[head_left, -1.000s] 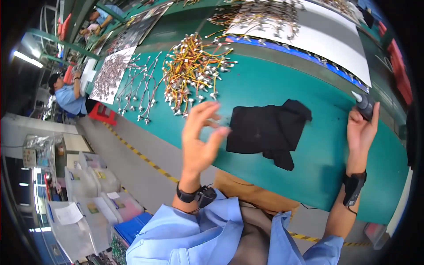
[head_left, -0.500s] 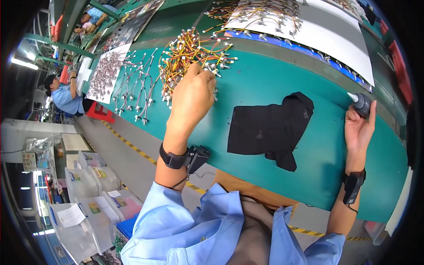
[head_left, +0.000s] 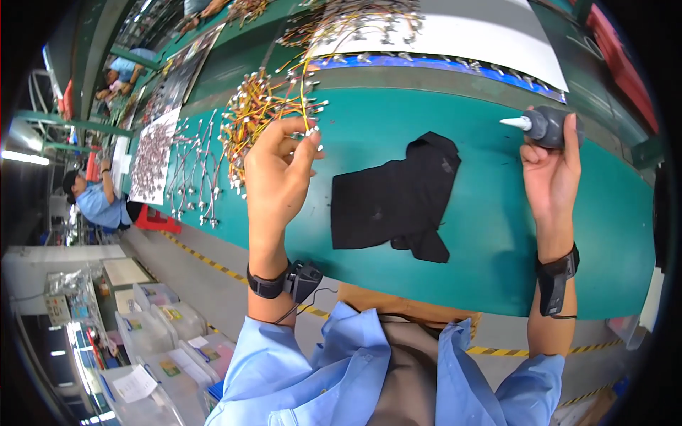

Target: Applying glue from a dispenser bottle to small electronic components at a production workbench.

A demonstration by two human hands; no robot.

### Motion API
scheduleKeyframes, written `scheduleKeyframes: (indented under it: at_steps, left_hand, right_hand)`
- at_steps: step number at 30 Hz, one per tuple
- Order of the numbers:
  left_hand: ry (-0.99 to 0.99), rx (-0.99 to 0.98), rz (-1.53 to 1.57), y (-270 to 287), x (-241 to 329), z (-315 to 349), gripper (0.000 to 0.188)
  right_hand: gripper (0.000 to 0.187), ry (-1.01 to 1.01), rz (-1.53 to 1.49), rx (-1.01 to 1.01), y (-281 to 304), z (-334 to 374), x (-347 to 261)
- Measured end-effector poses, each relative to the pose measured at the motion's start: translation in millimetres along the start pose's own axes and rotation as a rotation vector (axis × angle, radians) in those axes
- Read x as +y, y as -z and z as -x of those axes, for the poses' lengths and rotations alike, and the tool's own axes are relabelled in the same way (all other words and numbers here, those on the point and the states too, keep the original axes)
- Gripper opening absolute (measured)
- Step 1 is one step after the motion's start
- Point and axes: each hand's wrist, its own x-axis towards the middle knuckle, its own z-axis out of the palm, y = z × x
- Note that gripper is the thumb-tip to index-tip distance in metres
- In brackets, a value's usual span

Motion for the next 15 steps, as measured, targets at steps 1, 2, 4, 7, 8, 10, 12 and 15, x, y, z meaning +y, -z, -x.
scheduleKeyframes:
  at_steps: [1, 2, 4, 7, 8, 10, 12, 15]
  left_hand:
    - [-0.009, -0.017, 0.009, -7.8, 11.5, -2.2, 0.018]
    - [-0.042, -0.125, 0.138, -20.0, 23.1, -6.1, 0.018]
    - [-0.097, -0.339, 0.392, -47.7, 33.5, -10.7, 0.018]
    - [-0.050, -0.429, 0.531, -82.6, 32.0, -10.5, 0.016]
    - [-0.016, -0.467, 0.593, -92.3, 29.4, -11.5, 0.015]
    - [0.000, -0.484, 0.617, -100.6, 23.7, -7.4, 0.016]
    - [0.024, -0.480, 0.639, -101.7, 16.3, 0.8, 0.018]
    - [0.089, -0.466, 0.694, -96.7, 10.3, 3.5, 0.017]
  right_hand:
    - [0.034, 0.042, 0.034, -0.035, -6.6, 5.7, -3.7]
    - [0.036, 0.084, 0.071, -0.068, -13.2, 11.7, -7.3]
    - [0.039, 0.132, 0.117, -0.086, -21.5, 21.3, -6.3]
    - [0.053, 0.300, 0.469, -0.098, -36.5, 31.9, -6.9]
    - [0.053, 0.305, 0.484, -0.083, -36.6, 32.3, -7.2]
    - [0.054, 0.401, 0.511, -0.090, -36.0, 33.4, -6.0]
    - [0.054, 0.432, 0.537, -0.086, -31.3, 36.6, -4.2]
    - [0.068, 0.456, 0.605, -0.132, -27.6, 38.7, -0.4]
